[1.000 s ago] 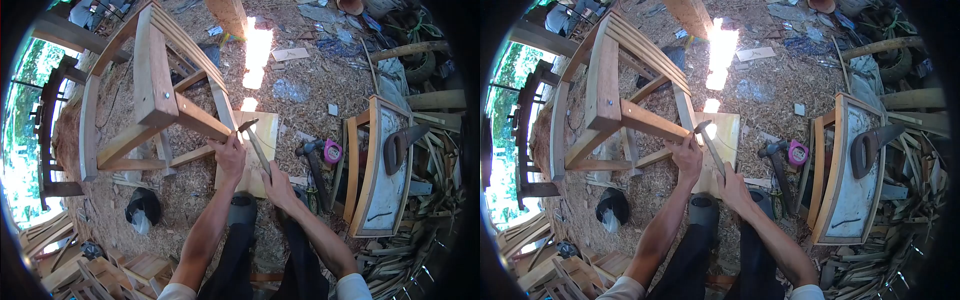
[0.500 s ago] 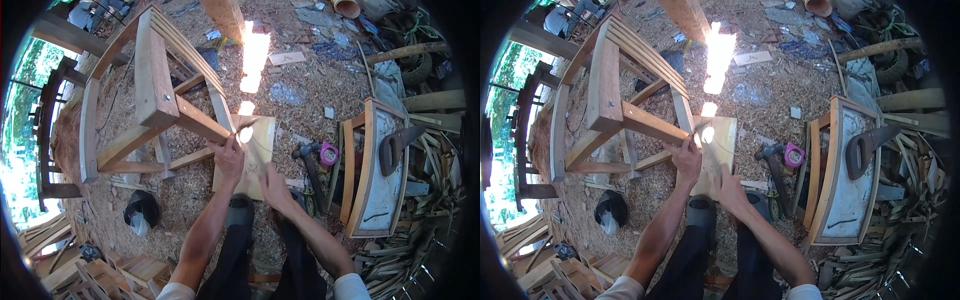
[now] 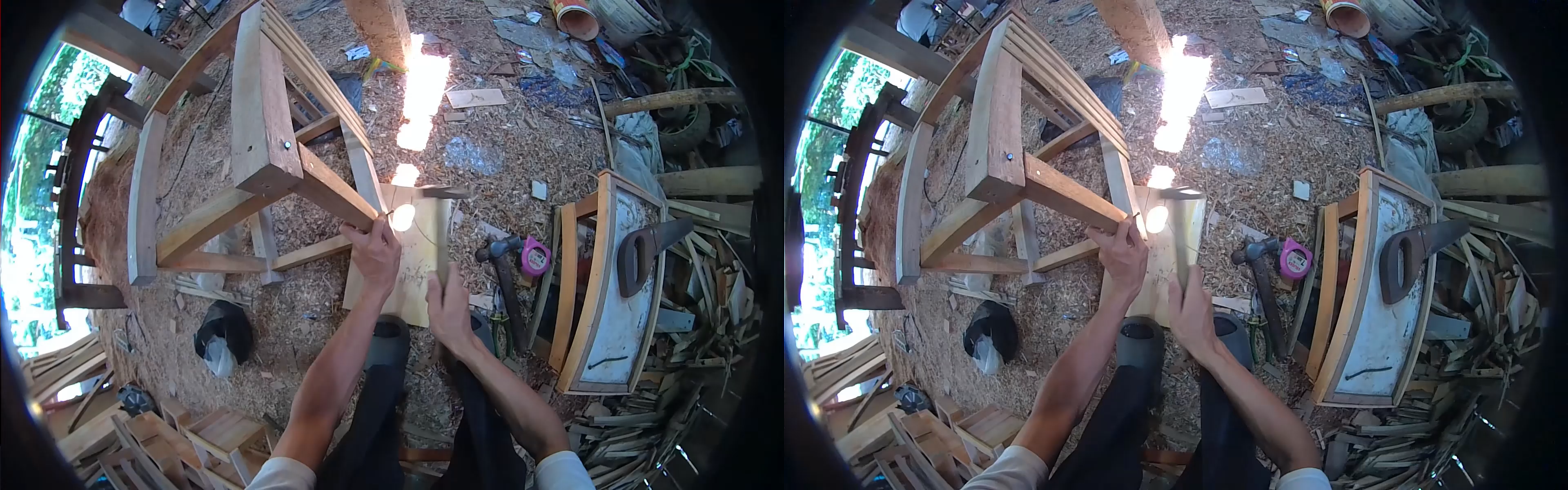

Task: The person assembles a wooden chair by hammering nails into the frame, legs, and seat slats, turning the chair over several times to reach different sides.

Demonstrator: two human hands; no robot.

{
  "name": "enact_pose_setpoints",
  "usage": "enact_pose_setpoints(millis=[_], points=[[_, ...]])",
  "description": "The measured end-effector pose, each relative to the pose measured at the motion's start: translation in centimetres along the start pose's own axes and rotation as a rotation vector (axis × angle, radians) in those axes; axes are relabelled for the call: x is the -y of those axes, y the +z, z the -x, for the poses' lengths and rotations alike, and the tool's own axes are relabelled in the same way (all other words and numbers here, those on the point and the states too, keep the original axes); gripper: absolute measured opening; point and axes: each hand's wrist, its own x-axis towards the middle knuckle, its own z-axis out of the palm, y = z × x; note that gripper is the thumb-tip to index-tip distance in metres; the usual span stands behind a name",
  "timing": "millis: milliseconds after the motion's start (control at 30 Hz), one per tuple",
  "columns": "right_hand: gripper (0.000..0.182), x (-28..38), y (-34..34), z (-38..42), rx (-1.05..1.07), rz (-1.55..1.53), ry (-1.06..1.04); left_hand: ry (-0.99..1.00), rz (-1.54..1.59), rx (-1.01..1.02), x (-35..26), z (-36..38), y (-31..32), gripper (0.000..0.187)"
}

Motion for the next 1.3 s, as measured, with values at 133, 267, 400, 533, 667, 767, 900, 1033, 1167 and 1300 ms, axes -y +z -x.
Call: enact_pose_setpoints(millis=[133,267,400,533,667,767,900,1033,1167,1300], points=[[0.021,-0.5,-0.6,-1.2,0.249,0.185,0.02,0.021,0.013,0.026,0.3,-0.3,-0.1,0.02],[0.022,0.9,-1.1,-1.2,0.106,0.036,0.028,0.023,0.003,-0.023,0.2,-0.2,0.3,0.017],[0.023,0.4,-1.8,-1.7,0.073,0.039,0.081,0.014,0.021,-0.015,0.2,-0.1,0.2,0.013],[0.025,-0.8,-1.8,-1.4,0.188,0.148,0.131,0.054,0.002,0.001,0.0,-0.7,-0.2,0.013],[0.029,-0.6,-1.3,-0.9,0.204,0.125,0.135,0.029,0.05,0.038,0.4,-0.3,-0.1,0.018],[0.03,-0.5,-1.2,-1.5,0.208,0.119,0.134,0.257,-0.036,-0.051,1.0,-0.6,-0.4,0.043],[0.028,0.0,-1.1,-2.4,0.201,0.097,0.126,0.1,0.397,-0.072,2.9,-0.1,1.1,0.073],[0.025,0.1,-1.3,-2.6,0.142,0.134,0.107,-0.181,0.613,0.027,3.5,-0.3,0.6,0.078],[0.023,-2.1,-3.9,-2.8,-0.02,0.496,0.057,0.177,0.311,-0.032,2.3,1.1,-0.8,0.077],[0.027,-8.5,-7.6,-2.8,-0.217,0.67,0.132,0.265,0.146,-0.024,1.9,3.6,-0.3,0.06]])
